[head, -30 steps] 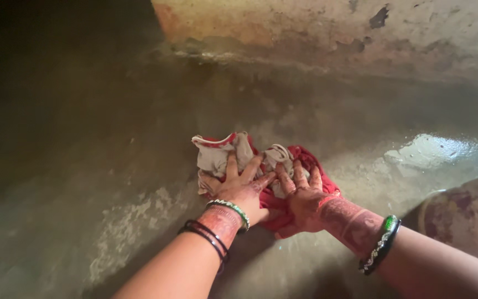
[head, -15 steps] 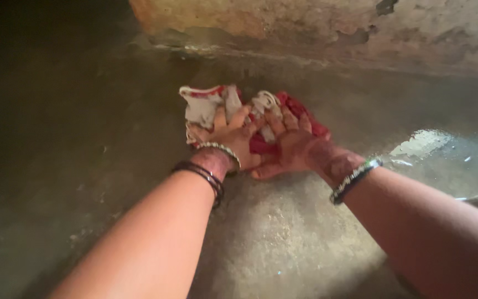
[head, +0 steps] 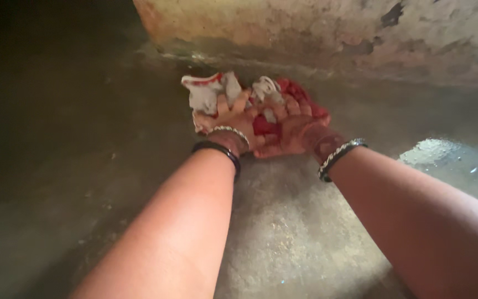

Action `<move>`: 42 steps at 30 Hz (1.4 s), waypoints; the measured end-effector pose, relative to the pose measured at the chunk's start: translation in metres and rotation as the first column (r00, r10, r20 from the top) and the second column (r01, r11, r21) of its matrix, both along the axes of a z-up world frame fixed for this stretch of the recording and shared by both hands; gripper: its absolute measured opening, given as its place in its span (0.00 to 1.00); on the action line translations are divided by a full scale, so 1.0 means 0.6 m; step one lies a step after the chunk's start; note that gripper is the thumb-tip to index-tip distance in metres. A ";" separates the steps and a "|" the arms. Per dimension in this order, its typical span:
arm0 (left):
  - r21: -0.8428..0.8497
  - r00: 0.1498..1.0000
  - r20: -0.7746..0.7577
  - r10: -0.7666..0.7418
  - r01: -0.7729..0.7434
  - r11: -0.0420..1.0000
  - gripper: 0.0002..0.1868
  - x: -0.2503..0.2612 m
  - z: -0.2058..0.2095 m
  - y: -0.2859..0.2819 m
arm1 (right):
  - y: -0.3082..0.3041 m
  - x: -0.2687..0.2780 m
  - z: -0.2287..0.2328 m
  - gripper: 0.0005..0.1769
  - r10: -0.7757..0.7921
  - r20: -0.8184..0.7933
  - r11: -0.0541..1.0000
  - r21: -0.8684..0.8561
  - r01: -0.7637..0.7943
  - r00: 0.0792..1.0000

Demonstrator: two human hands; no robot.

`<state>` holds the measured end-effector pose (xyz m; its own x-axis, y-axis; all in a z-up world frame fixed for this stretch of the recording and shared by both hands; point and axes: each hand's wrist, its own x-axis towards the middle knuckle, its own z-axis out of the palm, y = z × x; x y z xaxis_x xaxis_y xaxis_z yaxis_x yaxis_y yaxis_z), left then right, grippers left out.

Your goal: The person washes a red cloth by dipping it into a bucket of water, scrubbing it by hand on the floor, and wringing it out.

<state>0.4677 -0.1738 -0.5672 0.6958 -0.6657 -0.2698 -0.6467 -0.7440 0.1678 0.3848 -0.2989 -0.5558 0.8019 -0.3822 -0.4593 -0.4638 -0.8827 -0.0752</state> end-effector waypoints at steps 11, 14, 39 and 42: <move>0.060 0.998 -0.057 0.013 -0.010 0.998 0.58 -0.153 0.014 0.104 | 0.074 -0.135 -0.036 0.85 0.078 -0.056 0.997 -0.007 -0.079 0.995; 0.078 0.996 -0.088 0.016 -0.009 0.997 0.57 -0.197 0.024 0.131 | 0.102 -0.179 -0.040 0.86 0.063 -0.045 0.998 0.025 -0.062 0.997; 0.026 0.986 -0.152 -0.063 0.068 0.997 0.51 -0.194 0.029 0.148 | 0.130 -0.184 -0.061 0.85 0.227 -0.168 0.967 -0.078 -0.243 0.959; 0.016 0.989 -0.131 -0.069 0.072 0.997 0.53 -0.171 0.027 0.135 | 0.113 -0.162 -0.066 0.87 0.190 -0.130 0.976 -0.082 -0.202 0.973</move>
